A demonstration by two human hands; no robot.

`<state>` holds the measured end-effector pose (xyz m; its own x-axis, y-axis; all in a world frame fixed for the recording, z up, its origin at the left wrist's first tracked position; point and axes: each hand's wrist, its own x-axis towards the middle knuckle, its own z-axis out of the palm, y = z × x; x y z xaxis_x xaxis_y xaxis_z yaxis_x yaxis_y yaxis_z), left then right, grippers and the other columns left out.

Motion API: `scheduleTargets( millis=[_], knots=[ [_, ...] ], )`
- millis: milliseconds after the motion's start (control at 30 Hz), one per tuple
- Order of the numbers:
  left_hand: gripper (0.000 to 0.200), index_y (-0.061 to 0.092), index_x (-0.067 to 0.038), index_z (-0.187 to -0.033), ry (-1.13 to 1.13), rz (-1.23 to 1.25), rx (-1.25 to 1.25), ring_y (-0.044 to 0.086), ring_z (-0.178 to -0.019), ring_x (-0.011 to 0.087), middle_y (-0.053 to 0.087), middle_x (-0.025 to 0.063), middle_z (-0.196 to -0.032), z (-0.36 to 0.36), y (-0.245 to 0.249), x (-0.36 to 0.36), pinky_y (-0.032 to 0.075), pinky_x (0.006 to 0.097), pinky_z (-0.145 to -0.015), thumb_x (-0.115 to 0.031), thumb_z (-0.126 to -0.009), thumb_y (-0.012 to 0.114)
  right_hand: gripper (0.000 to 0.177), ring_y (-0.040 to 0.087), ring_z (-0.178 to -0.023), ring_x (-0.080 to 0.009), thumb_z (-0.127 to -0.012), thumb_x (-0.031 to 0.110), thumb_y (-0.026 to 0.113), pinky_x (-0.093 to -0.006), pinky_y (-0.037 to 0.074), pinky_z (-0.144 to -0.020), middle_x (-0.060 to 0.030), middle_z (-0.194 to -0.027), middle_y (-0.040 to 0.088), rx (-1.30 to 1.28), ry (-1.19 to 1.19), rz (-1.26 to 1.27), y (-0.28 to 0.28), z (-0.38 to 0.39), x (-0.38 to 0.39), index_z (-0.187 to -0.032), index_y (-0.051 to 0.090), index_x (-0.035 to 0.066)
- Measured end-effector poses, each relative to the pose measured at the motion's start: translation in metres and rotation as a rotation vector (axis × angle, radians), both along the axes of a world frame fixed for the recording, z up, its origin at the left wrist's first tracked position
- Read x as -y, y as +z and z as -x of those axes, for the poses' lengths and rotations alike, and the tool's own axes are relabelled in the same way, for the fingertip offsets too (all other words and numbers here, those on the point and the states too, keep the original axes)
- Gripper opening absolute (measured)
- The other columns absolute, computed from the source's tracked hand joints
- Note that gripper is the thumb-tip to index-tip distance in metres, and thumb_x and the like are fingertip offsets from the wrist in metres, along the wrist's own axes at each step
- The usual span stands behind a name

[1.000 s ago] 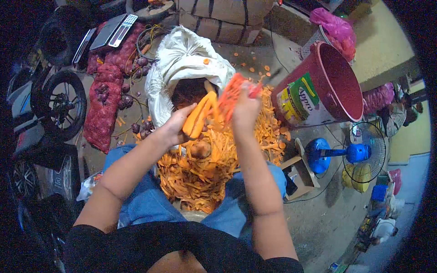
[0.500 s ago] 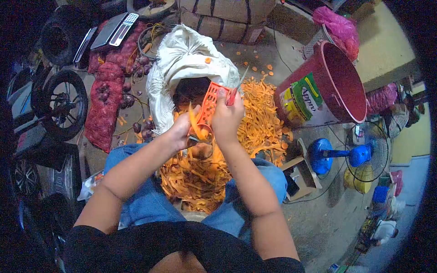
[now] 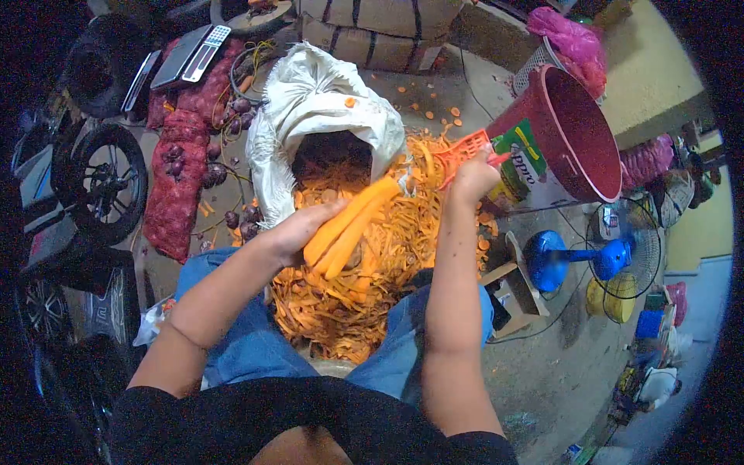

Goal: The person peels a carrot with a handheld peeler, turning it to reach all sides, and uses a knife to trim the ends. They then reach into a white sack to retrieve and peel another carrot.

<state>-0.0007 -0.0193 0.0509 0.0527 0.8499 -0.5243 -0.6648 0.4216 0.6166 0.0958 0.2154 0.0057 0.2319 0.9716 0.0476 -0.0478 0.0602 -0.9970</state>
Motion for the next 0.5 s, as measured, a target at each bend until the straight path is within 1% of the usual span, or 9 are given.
scheduleTargets(
  millis=[67, 100, 200, 233, 267, 300, 333, 400, 500],
  knots=[
    [0.037, 0.047, -0.004, -0.096, 0.174, 0.030, -0.012, 0.055, -0.066, 0.0134, 0.055, 0.0067, -0.079, 0.005, -0.012, -0.005, 0.046, 0.0256, -0.058, -0.036, -0.082, 0.035, 0.025, 0.047, -0.054, -0.0136, -0.079, 0.021, 0.047, -0.0288, 0.038, -0.050, -0.0049, -0.065, 0.051, -0.176, 0.243, 0.067, 0.024, 0.016, 0.036, -0.071, 0.048, -0.003],
    [0.037, 0.047, -0.004, -0.096, 0.184, 0.030, -0.009, 0.055, -0.066, 0.0134, 0.055, 0.0067, -0.079, 0.008, -0.020, -0.007, 0.046, 0.0256, -0.058, -0.036, -0.082, 0.035, 0.024, 0.045, -0.052, -0.0129, -0.079, 0.021, 0.047, -0.0287, 0.037, -0.048, -0.0044, -0.064, 0.051, -0.146, 0.302, 0.044, 0.024, 0.025, 0.050, -0.071, 0.048, -0.002],
    [0.037, 0.046, -0.002, -0.095, 0.336, -0.110, 0.270, 0.053, -0.059, 0.0147, 0.054, 0.0071, -0.074, 0.019, -0.049, -0.014, 0.045, 0.0298, -0.052, -0.033, -0.084, 0.029, 0.024, 0.042, -0.051, -0.0117, -0.079, 0.023, 0.048, -0.0269, 0.036, -0.048, -0.0032, -0.061, 0.050, 0.002, 0.537, -0.010, 0.034, 0.040, 0.106, -0.072, 0.049, 0.000],
    [0.038, 0.045, -0.003, -0.098, 0.453, -0.037, 0.222, 0.054, -0.065, 0.0151, 0.055, 0.0077, -0.079, 0.012, -0.051, -0.024, 0.047, 0.0298, -0.058, -0.034, -0.084, 0.027, 0.024, 0.042, -0.051, -0.0117, -0.079, 0.023, 0.048, -0.0269, 0.036, -0.048, -0.0032, -0.061, 0.050, 0.001, 0.536, -0.010, 0.026, 0.043, 0.112, -0.072, 0.049, 0.000],
    [0.038, 0.045, -0.003, -0.098, 0.451, -0.038, 0.220, 0.054, -0.065, 0.0151, 0.055, 0.0077, -0.079, 0.011, -0.051, -0.024, 0.047, 0.0298, -0.058, -0.034, -0.084, 0.027, 0.023, 0.042, -0.052, -0.0112, -0.079, 0.022, 0.047, -0.0255, 0.035, -0.048, -0.0026, -0.060, 0.049, 0.110, 0.568, -0.080, 0.012, 0.046, 0.114, -0.072, 0.049, 0.000],
    [0.038, 0.045, -0.004, -0.100, 0.449, -0.054, 0.290, 0.054, -0.072, 0.0168, 0.054, 0.0079, -0.086, 0.010, -0.045, -0.023, 0.046, 0.0305, -0.064, -0.035, -0.084, 0.028, 0.022, 0.041, -0.053, -0.0106, -0.079, 0.021, 0.047, -0.0242, 0.034, -0.049, -0.0021, -0.058, 0.048, 0.220, 0.597, -0.150, 0.009, 0.048, 0.118, -0.072, 0.049, 0.001],
    [0.039, 0.045, -0.006, -0.101, 0.446, -0.069, 0.360, 0.054, -0.079, 0.0184, 0.054, 0.0081, -0.092, 0.009, -0.040, -0.022, 0.045, 0.0312, -0.069, -0.036, -0.083, 0.030, 0.022, 0.041, -0.053, -0.0106, -0.079, 0.021, 0.047, -0.0242, 0.034, -0.049, -0.0021, -0.058, 0.048, 0.219, 0.594, -0.150, 0.009, 0.049, 0.119, -0.072, 0.049, 0.001],
    [0.038, 0.046, -0.006, -0.101, 0.444, -0.053, 0.337, 0.054, -0.078, 0.0181, 0.054, 0.0079, -0.091, 0.007, -0.032, -0.021, 0.045, 0.0310, -0.068, -0.036, -0.083, 0.030, 0.021, 0.041, -0.056, -0.0110, -0.079, 0.020, 0.047, -0.0245, 0.034, -0.052, -0.0032, -0.059, 0.047, 0.080, 0.648, -0.103, 0.015, 0.048, 0.122, -0.072, 0.049, 0.000],
    [0.036, 0.046, -0.006, -0.100, 0.442, -0.021, 0.295, 0.055, -0.075, 0.0175, 0.055, 0.0076, -0.089, 0.004, -0.031, -0.018, 0.046, 0.0305, -0.066, -0.034, -0.083, 0.031, 0.021, 0.042, -0.055, -0.0120, -0.079, 0.019, 0.047, -0.0273, 0.036, -0.052, -0.0044, -0.059, 0.048, 0.083, 0.625, -0.204, 0.018, 0.044, 0.123, -0.071, 0.049, -0.001]
  ],
)
